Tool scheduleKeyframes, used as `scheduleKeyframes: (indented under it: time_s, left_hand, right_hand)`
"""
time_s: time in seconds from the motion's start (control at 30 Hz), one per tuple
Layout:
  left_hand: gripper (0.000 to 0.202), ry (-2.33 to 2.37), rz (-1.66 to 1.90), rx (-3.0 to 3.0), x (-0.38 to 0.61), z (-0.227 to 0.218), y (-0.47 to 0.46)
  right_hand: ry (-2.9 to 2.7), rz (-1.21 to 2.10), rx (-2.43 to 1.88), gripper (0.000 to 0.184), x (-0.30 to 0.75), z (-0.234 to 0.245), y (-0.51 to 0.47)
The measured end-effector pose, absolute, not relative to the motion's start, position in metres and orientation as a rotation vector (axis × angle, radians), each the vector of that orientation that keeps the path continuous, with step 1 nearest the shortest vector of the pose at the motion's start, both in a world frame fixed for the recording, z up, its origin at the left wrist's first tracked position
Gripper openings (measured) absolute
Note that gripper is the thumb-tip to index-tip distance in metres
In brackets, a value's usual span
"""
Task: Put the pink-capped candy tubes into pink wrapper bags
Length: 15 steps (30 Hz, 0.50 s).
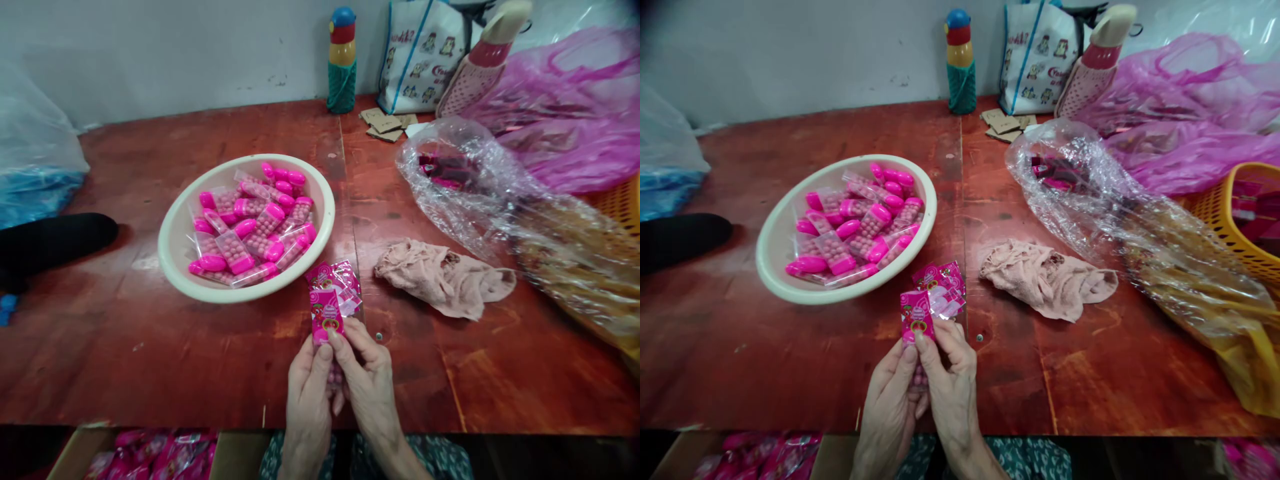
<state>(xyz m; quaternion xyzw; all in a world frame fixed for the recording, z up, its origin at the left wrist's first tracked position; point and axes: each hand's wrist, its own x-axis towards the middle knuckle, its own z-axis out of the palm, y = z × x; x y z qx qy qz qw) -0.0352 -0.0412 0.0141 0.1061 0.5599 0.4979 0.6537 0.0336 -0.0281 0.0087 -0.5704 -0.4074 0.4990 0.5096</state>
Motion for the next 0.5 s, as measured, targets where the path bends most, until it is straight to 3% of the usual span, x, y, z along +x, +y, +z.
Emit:
scheduleKeyframes:
  time_s: [0.33,0.5]
  left_hand:
    - [0.015,1.251,1.160,0.425,-0.041,0.022,-0.031]
    - [0.023,1.149,1.148,0.386,-0.044,0.026,-0.032]
  right_hand:
    - [-0.914,1.330,-1.342,0.019,0.041,0.001,-0.034]
    - [-1.293,1.044,-1.390,0.022,0.058,0.002,-0.032]
